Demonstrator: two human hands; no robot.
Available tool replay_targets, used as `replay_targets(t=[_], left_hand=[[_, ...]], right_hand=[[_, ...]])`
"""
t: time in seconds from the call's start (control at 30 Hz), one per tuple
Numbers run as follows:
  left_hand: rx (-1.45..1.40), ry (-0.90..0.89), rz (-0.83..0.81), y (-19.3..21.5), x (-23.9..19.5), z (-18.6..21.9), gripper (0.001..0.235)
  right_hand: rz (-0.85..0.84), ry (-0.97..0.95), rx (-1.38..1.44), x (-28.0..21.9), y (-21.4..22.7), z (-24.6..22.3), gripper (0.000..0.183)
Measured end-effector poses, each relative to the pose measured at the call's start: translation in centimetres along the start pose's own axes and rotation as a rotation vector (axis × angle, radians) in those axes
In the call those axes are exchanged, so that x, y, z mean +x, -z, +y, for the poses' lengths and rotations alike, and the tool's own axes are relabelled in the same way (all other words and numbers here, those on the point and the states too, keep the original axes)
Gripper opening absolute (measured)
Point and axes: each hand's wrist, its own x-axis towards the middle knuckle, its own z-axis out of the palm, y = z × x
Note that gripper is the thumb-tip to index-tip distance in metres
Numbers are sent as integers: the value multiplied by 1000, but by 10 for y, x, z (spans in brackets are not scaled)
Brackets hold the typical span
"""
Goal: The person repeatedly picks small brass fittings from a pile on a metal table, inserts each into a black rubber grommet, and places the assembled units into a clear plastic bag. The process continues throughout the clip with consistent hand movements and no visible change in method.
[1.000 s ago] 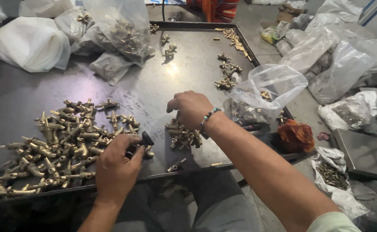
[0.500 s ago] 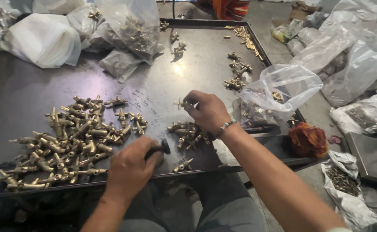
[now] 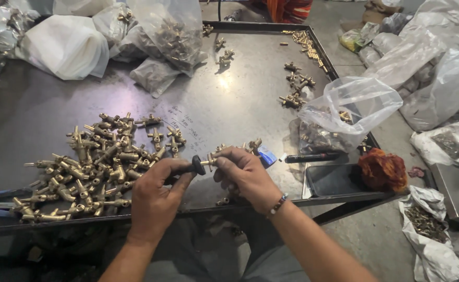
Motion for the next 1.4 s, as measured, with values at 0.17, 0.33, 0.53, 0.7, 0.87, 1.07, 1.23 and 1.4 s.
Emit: replay_targets(t=[0.17,0.33,0.53,0.7,0.87,1.07,1.23,1.4], left_hand=[[19,10,-51,1,1,2,20],[3,-34,-8,-2,-3,-4,23],[-90,157,-83,-2,-3,-8,20],[-61,157,-92,-3,-4,-7,21],[-166,223,-69,-9,-3,-27,23],[-31,55,-86,-4,-7,6,23],[97,-173,-132,-2,-7,26,23],[-92,166,-142,-16,-12,9,21]], right_hand=[[12,35,-103,-2,1,6,20],[7,44,-81,-4,2,8,20],[-5,75,-155,-4,2,9,22],[-3,152,-176,5,4,22,25],[49,204,-169,9,1,25,29],[-15,192,-172,0,5,15,27],[-9,99,-155,-1,21,17,25],[40,69,-225,-2,28,18,33]])
